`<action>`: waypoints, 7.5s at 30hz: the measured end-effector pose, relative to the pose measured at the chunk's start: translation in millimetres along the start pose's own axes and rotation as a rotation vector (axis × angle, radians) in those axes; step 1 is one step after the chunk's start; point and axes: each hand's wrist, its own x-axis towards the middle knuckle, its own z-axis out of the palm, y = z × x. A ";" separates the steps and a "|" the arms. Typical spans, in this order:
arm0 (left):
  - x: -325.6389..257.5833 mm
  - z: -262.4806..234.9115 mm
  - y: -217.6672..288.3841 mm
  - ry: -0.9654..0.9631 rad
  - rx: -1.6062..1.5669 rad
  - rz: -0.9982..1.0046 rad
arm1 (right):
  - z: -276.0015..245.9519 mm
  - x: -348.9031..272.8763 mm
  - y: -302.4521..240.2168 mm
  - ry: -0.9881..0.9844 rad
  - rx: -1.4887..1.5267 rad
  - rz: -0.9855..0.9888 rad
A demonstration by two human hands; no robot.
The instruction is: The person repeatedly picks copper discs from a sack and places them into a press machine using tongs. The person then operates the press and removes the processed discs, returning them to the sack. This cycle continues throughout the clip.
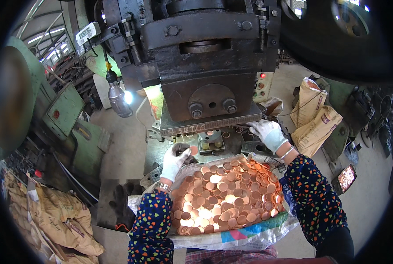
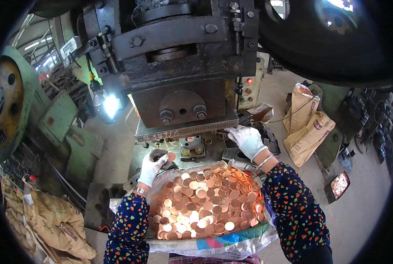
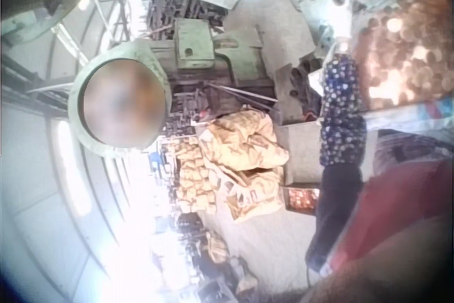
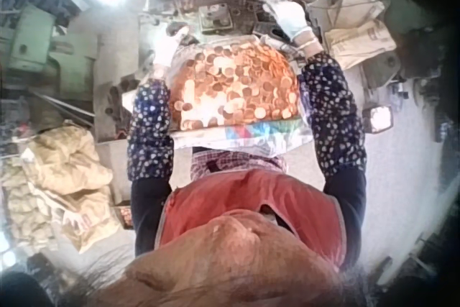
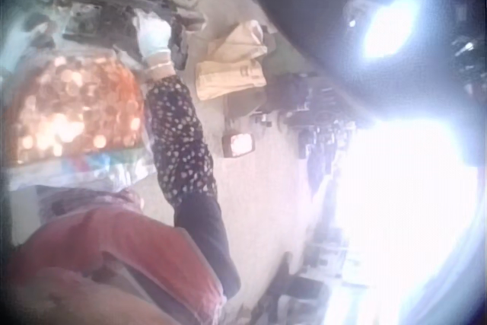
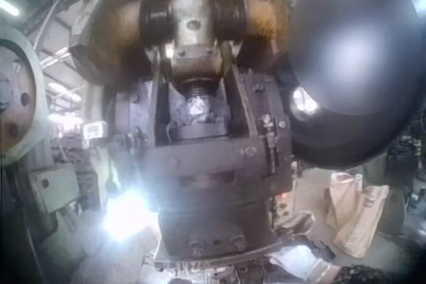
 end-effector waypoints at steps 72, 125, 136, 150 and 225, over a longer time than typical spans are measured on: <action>-118.7 -69.9 -20.3 -0.176 0.791 -0.049 | -6.3 -158.9 -108.7 -0.453 0.793 0.174; 79.4 62.2 -35.1 0.318 1.118 0.415 | -6.6 -44.0 -0.3 -0.149 0.463 0.192; 60.4 62.6 -21.3 0.229 1.118 0.521 | -8.0 -38.4 -13.1 -0.234 0.301 0.112; -141.8 -52.0 7.0 -0.432 1.411 0.209 | -36.9 -128.6 -74.7 -0.310 0.810 0.082; 88.0 65.8 -32.3 0.360 0.978 0.234 | -6.3 -34.5 11.7 -0.063 0.484 0.185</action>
